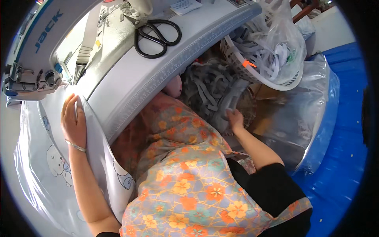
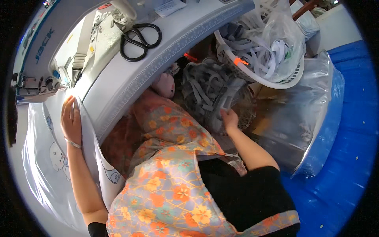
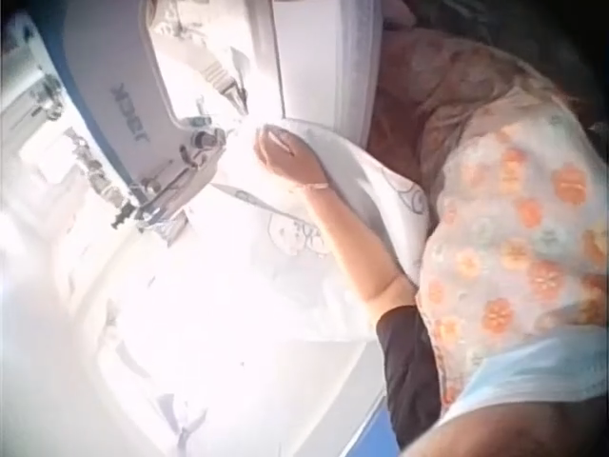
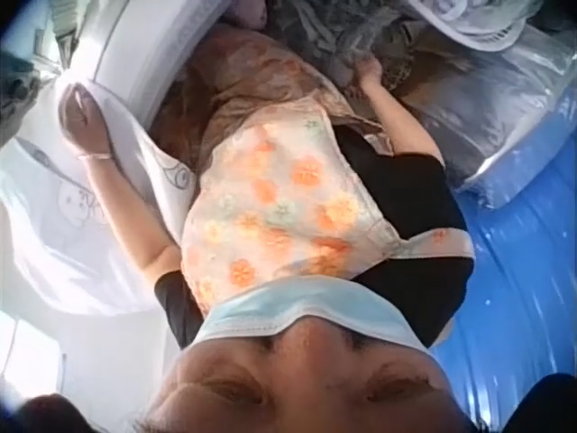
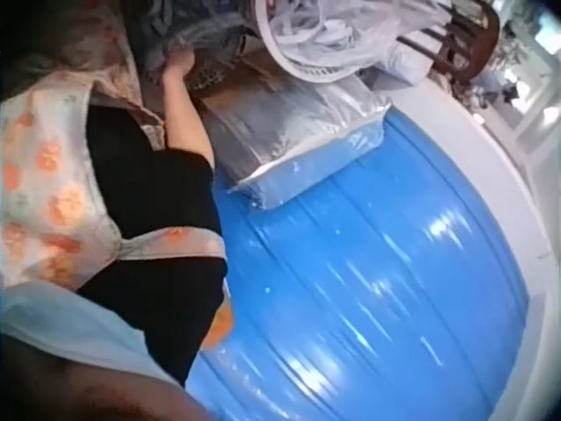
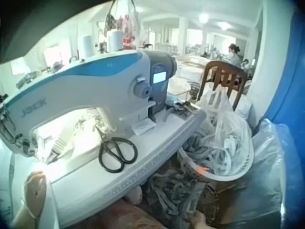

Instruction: Sewing printed fabric and clear plastic components using an industrial sewing machine to create bags.

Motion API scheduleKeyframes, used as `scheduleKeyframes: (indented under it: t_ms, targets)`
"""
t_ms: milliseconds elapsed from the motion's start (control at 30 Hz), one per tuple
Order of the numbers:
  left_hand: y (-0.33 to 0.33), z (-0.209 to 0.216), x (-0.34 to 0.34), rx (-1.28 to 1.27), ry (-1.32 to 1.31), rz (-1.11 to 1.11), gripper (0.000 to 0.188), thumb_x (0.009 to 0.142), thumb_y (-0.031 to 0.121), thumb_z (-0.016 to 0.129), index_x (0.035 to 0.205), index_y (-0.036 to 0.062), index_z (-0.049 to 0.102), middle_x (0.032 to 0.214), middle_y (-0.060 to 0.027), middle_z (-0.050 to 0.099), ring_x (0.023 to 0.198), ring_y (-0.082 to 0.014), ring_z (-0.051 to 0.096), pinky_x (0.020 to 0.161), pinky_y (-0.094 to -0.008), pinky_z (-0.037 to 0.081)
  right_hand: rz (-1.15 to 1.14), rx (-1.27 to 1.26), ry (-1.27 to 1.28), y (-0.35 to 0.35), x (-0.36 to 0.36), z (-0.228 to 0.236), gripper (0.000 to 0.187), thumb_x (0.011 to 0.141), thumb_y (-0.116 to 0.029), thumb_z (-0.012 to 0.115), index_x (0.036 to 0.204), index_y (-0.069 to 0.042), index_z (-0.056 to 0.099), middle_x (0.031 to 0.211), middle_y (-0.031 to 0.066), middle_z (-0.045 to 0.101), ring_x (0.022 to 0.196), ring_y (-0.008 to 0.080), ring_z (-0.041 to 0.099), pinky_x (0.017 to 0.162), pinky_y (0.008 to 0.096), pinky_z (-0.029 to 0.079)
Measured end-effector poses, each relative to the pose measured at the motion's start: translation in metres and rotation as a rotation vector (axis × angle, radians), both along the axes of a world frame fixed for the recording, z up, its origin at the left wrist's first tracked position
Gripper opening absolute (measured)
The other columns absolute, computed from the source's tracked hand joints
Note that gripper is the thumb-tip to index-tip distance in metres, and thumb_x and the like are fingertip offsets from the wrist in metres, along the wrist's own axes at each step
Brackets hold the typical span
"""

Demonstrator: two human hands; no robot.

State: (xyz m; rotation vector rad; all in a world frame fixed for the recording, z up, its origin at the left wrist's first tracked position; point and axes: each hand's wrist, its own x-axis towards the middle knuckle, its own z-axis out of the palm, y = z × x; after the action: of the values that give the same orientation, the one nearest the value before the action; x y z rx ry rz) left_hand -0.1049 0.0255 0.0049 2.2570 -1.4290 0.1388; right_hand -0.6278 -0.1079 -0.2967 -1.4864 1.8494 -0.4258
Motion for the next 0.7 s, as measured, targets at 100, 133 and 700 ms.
scheduleKeyframes:
  t_ms: [100, 133, 700]
  targets:
    - [-0.004, 0.033, -0.045, -0.128, 0.097, -0.180, 0.027, 0.098, 0.008, 0.057, 0.121, -0.0021, 0.068, 0.130, -0.0166, 0.067, 0.123, -0.0301, 0.063, 0.108, -0.0395, 0.045, 0.117, 0.035, -0.587, 0.008, 0.007, 0.139, 0.026, 0.096, -0.022, 0.068, 0.095, 0.004, 0.071, 0.083, 0.0026, 0.069, 0.076, 0.0095, 0.060, 0.068, 0.0308, 0.049]
    - [-0.004, 0.046, -0.065, -0.106, 0.195, -0.191, 0.028, 0.098, 0.009, 0.058, 0.121, -0.0025, 0.068, 0.130, -0.0166, 0.067, 0.123, -0.0294, 0.063, 0.108, -0.0393, 0.045, 0.207, 0.062, -0.671, 0.011, 0.018, 0.183, 0.025, 0.096, -0.020, 0.068, 0.092, 0.004, 0.071, 0.080, -0.0009, 0.066, 0.071, 0.0060, 0.056, 0.063, 0.0277, 0.047]
    - [0.318, 0.187, 0.055, 0.605, 0.169, 0.781, 0.042, 0.091, 0.016, 0.065, 0.125, -0.0084, 0.062, 0.120, -0.0223, 0.068, 0.104, -0.0333, 0.066, 0.096, -0.0417, 0.050, 1.428, -0.775, -0.521, 0.048, 0.331, 0.313, 0.042, 0.088, -0.035, 0.073, 0.123, -0.012, 0.070, 0.148, 0.0223, 0.050, 0.142, 0.0455, 0.039, 0.117, 0.0625, 0.027]
